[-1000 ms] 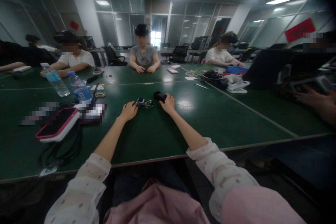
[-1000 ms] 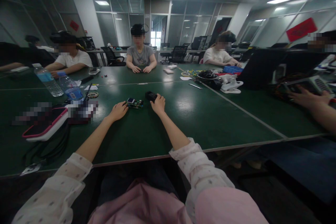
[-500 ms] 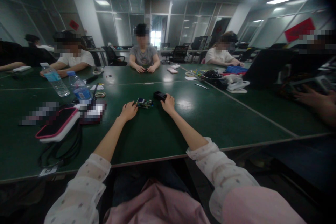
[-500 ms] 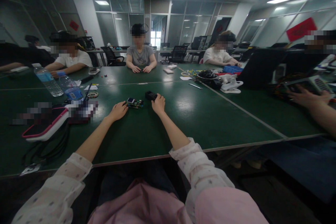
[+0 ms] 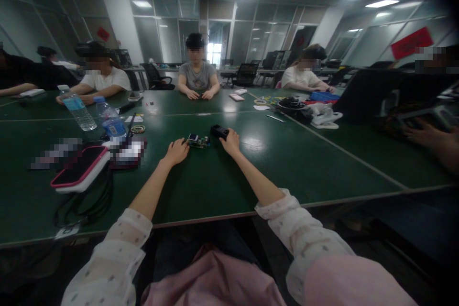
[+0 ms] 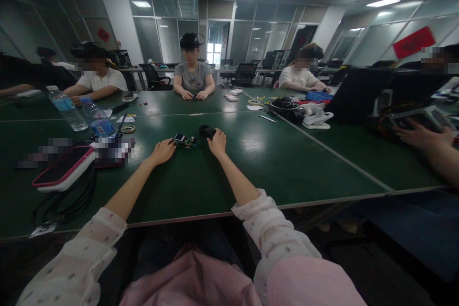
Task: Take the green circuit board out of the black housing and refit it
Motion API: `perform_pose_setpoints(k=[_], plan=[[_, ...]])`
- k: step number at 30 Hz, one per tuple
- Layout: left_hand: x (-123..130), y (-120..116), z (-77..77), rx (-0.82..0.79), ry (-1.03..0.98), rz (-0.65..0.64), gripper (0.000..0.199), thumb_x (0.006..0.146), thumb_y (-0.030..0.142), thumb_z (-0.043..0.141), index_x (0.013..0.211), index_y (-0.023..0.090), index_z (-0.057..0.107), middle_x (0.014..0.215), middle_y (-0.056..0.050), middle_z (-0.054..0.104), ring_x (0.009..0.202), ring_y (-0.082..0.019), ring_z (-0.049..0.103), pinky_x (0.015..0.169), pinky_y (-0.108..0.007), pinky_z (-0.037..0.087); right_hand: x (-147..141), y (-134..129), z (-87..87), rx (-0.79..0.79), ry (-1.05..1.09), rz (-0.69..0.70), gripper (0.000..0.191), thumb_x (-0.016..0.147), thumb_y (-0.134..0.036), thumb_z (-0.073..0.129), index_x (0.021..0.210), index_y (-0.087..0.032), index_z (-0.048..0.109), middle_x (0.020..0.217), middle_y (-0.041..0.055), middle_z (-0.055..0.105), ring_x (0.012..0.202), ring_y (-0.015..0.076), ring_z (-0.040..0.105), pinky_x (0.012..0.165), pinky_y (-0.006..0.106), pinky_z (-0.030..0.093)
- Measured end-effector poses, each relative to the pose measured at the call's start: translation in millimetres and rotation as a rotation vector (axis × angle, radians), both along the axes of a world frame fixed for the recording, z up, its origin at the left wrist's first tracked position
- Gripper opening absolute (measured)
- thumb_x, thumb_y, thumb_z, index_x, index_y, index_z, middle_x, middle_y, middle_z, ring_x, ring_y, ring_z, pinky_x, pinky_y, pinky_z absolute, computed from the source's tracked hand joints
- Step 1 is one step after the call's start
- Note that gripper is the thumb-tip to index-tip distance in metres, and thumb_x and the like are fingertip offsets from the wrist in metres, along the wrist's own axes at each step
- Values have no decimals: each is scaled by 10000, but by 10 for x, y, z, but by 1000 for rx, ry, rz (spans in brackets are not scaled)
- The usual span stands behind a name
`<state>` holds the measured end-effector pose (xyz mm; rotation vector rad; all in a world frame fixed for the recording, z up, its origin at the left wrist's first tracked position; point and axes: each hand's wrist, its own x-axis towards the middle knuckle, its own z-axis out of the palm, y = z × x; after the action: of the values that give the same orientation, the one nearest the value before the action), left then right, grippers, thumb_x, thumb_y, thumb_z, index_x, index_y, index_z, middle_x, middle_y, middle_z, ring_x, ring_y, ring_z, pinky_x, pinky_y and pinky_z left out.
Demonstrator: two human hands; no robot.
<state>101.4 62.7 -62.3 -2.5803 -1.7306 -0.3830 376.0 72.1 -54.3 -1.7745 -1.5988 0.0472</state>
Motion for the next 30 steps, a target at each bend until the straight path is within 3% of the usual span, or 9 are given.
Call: perform_pose_setpoints(k=[8,30], plan=[[12,11,-30,32,-45,7,518,987,396,272,1421,130,364,1487,-139,381,1380,-266,317,1105,-483,264,11,-2,-5,14,-10,10,577,804,-269,613,1305,-97,384,1227,225,507,1128,354,484,925,496,408],[15,-5,6,14,-26,12,519,984,407,266,1401,132,408,1495,-131,374,1386,-263,308,1109,-478,262,41,34,-19,18,9,10,543,779,-262,649,1260,-114,446,1192,196,547,1103,331,517,909,464,439]])
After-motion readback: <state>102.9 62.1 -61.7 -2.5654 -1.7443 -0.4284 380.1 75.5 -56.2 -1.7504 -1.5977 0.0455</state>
